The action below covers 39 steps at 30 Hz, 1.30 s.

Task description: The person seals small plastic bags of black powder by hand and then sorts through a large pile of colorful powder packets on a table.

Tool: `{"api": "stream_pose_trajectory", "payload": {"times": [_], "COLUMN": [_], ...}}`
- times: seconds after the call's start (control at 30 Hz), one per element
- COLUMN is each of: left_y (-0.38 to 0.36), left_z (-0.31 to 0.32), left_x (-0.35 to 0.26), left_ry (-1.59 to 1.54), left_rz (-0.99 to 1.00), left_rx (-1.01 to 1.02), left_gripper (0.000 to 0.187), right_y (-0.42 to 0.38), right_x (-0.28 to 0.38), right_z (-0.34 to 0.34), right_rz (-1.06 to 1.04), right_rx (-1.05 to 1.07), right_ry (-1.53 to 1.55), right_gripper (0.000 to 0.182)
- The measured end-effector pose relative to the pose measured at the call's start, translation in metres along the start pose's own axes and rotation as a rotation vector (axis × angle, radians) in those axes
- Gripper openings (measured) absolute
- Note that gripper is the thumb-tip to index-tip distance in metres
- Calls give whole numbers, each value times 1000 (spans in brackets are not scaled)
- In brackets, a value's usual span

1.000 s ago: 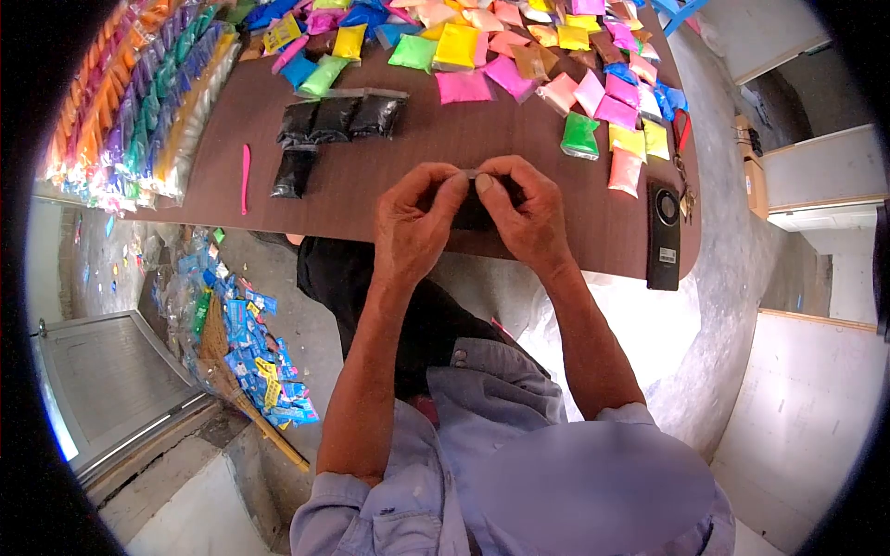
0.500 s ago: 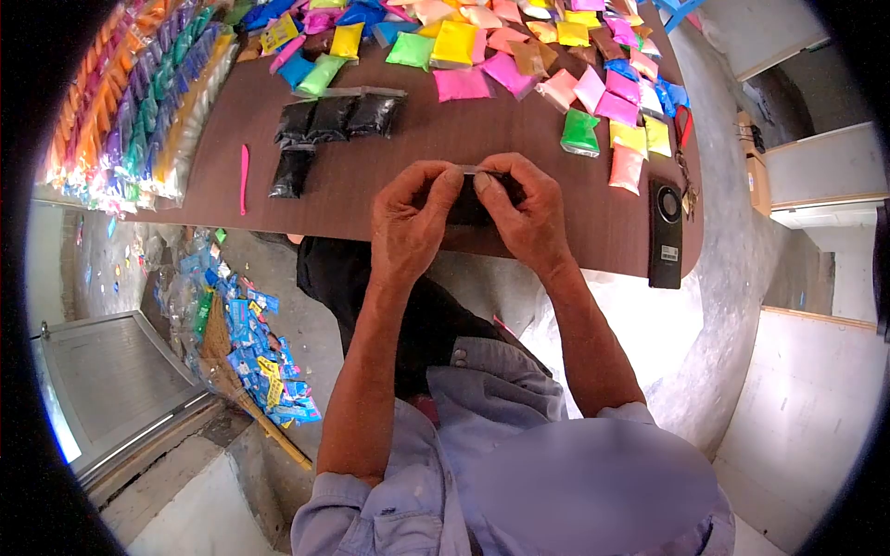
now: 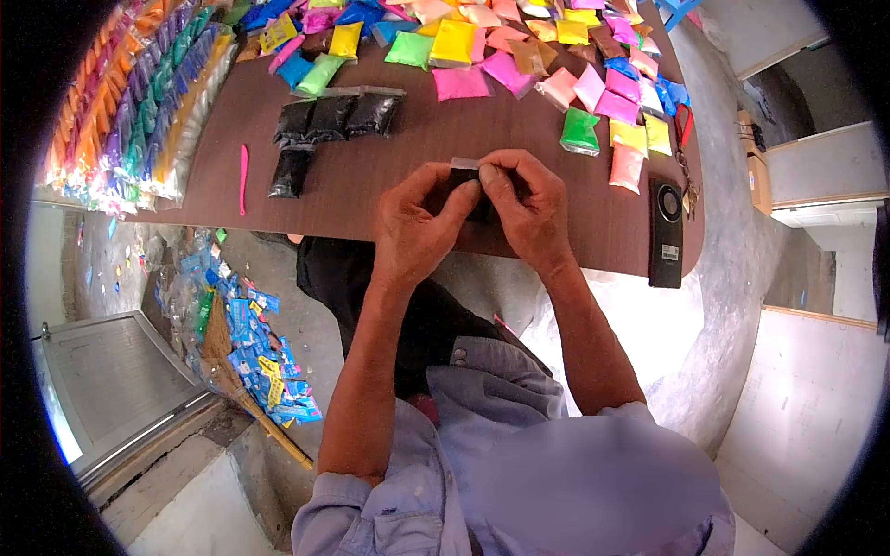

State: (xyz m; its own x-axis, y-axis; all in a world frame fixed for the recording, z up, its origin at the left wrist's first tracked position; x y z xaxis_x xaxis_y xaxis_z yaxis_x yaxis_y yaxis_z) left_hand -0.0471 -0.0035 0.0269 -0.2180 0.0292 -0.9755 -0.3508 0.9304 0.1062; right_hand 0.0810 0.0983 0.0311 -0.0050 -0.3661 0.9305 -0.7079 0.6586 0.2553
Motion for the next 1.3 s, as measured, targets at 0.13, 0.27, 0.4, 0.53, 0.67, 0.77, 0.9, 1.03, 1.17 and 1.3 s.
{"api": "stream_pose_trajectory", "payload": {"times": [0.13, 0.27, 0.4, 0.53, 0.67, 0.77, 0.9, 1.03, 1.17, 1.3], "left_y": [-1, -1, 0, 1, 0, 0, 1, 1, 1, -1], "left_z": [-1, -3, 0, 2, -1, -1, -3, 1, 1, -1], "left_x": [7, 9, 8, 7, 12, 11, 11, 3, 5, 6], "left_ry": [-111, -92, -122, -83, -104, -104, -35, -76, -69, -84], "left_rz": [-13, -9, -26, 14, -31, -20, -67, 26, -16, -44], "left_rx": [-5, -17, -34, -18, -2, -1, 17, -18, -2, 5], "left_gripper": [16, 16, 19, 21, 18, 16, 17, 20, 21, 20], "right_y": [1, 0, -1, 0, 0, 0, 0, -1, -1, 0], "right_x": [0, -2, -4, -5, 1, -2, -5, -5, -3, -4], "right_z": [2, 1, 1, 0, 1, 2, 2, 0, -1, 1], "right_rz": [17, 50, 51, 28, 63, 28, 32, 34, 34, 19], "right_rx": [4, 64, 59, 15, 52, 72, 82, 34, 17, 18], "right_ry": [59, 17, 31, 31, 53, 64, 71, 78, 51, 36], "right_gripper": [14, 18, 18, 18, 19, 20, 19, 19, 22, 24]}}
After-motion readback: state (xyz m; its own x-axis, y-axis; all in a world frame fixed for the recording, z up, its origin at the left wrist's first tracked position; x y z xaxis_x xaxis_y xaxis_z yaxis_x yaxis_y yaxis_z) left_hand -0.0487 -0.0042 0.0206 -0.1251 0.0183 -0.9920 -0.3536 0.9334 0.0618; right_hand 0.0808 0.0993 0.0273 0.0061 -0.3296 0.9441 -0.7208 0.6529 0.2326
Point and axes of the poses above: each hand's wrist, its own y-axis towards the middle knuckle, its own z-axis out of the palm, x = y × z, the point moved 4 cm from there along y, towards the middle knuckle, and after that the axes turned 12 degrees about x, right-handed, at the moved point
